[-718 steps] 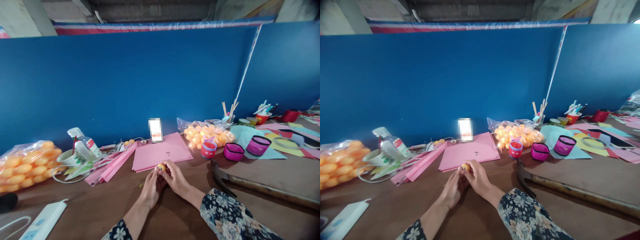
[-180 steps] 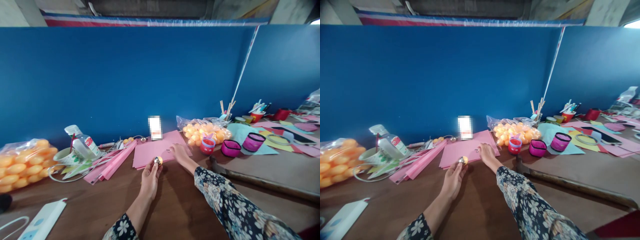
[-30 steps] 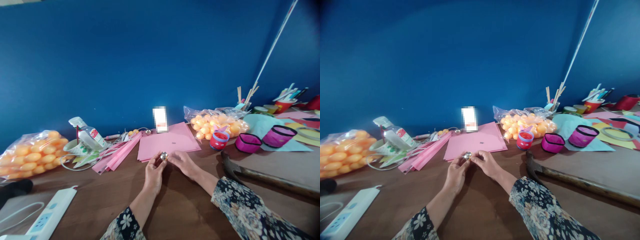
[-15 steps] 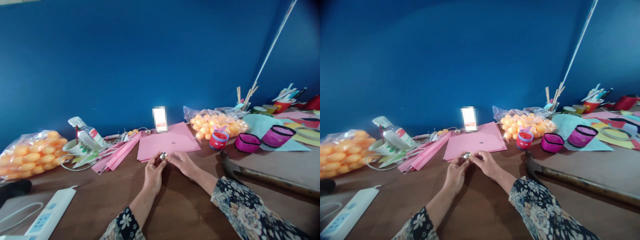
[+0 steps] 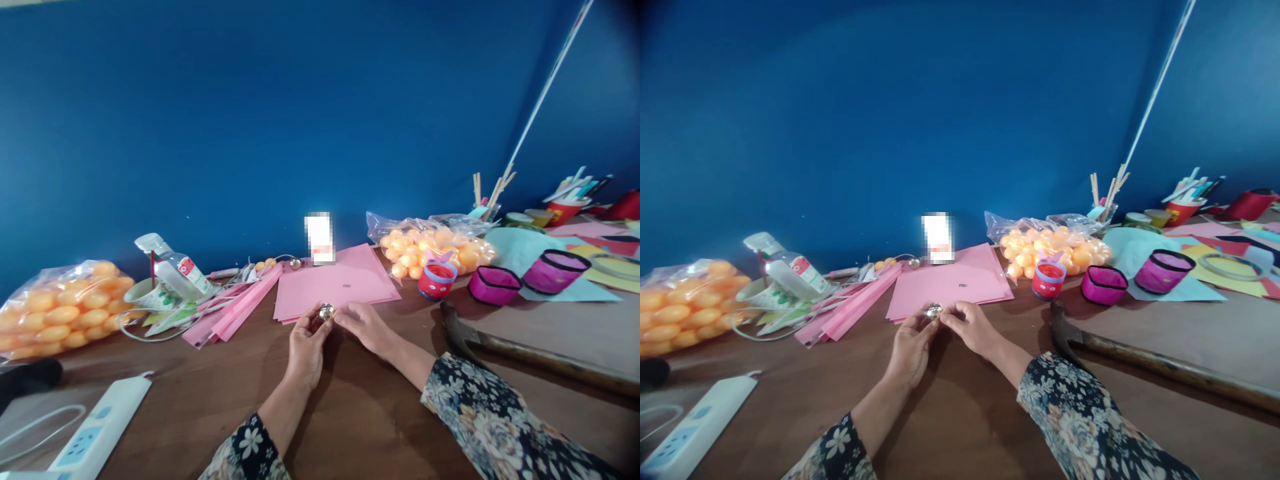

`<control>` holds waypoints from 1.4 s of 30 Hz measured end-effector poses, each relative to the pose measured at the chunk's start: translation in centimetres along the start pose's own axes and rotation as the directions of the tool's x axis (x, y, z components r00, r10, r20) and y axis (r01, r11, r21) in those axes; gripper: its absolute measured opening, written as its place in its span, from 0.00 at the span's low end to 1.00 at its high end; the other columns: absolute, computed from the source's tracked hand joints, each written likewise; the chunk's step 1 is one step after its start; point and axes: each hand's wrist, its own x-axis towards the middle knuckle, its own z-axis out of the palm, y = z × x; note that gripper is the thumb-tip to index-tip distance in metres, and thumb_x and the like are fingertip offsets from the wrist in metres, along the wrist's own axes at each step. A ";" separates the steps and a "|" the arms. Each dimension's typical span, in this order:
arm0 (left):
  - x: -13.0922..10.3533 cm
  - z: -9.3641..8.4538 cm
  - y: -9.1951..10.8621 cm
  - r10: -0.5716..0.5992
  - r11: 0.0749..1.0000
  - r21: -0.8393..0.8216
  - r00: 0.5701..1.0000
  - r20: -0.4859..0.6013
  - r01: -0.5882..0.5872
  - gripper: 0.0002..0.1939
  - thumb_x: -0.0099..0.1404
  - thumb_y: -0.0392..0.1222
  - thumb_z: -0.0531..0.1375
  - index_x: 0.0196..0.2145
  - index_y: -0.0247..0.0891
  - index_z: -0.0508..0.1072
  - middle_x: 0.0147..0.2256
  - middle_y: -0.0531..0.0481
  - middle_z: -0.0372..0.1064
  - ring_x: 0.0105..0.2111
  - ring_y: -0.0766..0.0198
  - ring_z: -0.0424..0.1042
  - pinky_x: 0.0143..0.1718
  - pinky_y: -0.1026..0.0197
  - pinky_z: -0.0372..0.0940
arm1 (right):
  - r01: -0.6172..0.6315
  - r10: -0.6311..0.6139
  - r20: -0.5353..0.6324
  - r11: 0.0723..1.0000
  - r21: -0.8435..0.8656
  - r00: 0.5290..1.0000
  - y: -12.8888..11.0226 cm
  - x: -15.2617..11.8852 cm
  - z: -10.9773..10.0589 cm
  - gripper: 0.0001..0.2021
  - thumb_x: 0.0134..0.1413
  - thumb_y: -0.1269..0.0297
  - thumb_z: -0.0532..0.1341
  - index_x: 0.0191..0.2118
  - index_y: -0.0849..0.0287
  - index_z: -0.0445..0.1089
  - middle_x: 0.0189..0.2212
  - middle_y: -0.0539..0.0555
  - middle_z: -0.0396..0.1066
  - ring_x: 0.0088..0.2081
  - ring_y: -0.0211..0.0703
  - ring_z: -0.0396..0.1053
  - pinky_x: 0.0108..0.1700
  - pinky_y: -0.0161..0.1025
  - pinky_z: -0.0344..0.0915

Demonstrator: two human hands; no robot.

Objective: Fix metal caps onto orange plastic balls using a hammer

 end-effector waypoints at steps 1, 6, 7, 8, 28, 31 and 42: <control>0.0 0.0 0.0 0.001 1.000 0.000 1.000 0.001 -0.001 0.24 0.45 0.33 0.66 0.43 0.37 0.70 0.40 0.47 0.72 0.42 0.61 0.70 0.51 0.54 0.57 | 0.003 -0.003 0.001 1.000 -0.002 1.000 0.0 0.0 0.0 0.12 0.50 0.57 0.59 0.29 0.62 0.68 0.25 0.50 0.68 0.28 0.37 0.63 0.32 0.34 0.60; -0.1 0.1 0.1 0.006 1.000 0.014 1.000 0.005 -0.006 0.24 0.46 0.33 0.66 0.43 0.38 0.70 0.40 0.47 0.72 0.42 0.61 0.70 0.51 0.54 0.57 | 0.006 -0.006 0.000 1.000 0.002 1.000 -0.1 0.0 0.0 0.12 0.50 0.57 0.59 0.28 0.62 0.68 0.24 0.49 0.67 0.27 0.37 0.63 0.31 0.34 0.60; 0.0 0.1 0.1 0.005 1.000 0.016 1.000 0.005 -0.005 0.25 0.45 0.33 0.66 0.43 0.38 0.70 0.40 0.47 0.72 0.42 0.60 0.70 0.51 0.54 0.57 | 0.005 -0.005 0.000 1.000 0.003 1.000 -0.1 0.1 0.0 0.12 0.50 0.56 0.59 0.28 0.62 0.68 0.23 0.49 0.67 0.27 0.37 0.63 0.31 0.34 0.60; 0.0 0.1 0.1 0.005 1.000 0.017 1.000 0.004 -0.005 0.25 0.45 0.33 0.66 0.43 0.38 0.70 0.40 0.47 0.72 0.42 0.60 0.70 0.51 0.54 0.57 | 0.002 -0.002 -0.001 1.000 0.004 1.000 -0.1 0.1 0.0 0.12 0.49 0.56 0.59 0.28 0.62 0.68 0.23 0.49 0.67 0.27 0.37 0.63 0.31 0.34 0.60; 0.0 0.1 0.0 0.003 1.000 -0.012 1.000 0.004 -0.003 0.24 0.46 0.32 0.66 0.43 0.38 0.69 0.41 0.48 0.71 0.41 0.63 0.69 0.51 0.56 0.56 | 0.005 -0.005 0.003 1.000 -0.008 1.000 -0.1 0.0 0.0 0.12 0.50 0.57 0.58 0.29 0.63 0.69 0.24 0.50 0.68 0.27 0.37 0.63 0.31 0.33 0.60; 0.0 0.0 -0.1 0.003 1.000 -0.018 1.000 0.008 -0.003 0.24 0.46 0.32 0.66 0.43 0.38 0.69 0.41 0.48 0.71 0.41 0.64 0.69 0.51 0.56 0.56 | 0.002 -0.002 -0.002 1.000 -0.010 1.000 -0.2 0.0 0.1 0.12 0.50 0.57 0.59 0.29 0.63 0.68 0.24 0.50 0.68 0.27 0.36 0.63 0.31 0.33 0.60; 0.1 -0.1 -0.2 0.016 1.000 -0.003 1.000 0.010 -0.016 0.22 0.49 0.34 0.65 0.43 0.37 0.69 0.41 0.47 0.71 0.42 0.63 0.69 0.51 0.55 0.56 | 0.019 -0.019 -0.001 1.000 -0.017 1.000 -0.1 0.0 0.1 0.12 0.51 0.58 0.58 0.28 0.63 0.68 0.23 0.49 0.66 0.27 0.36 0.62 0.31 0.33 0.59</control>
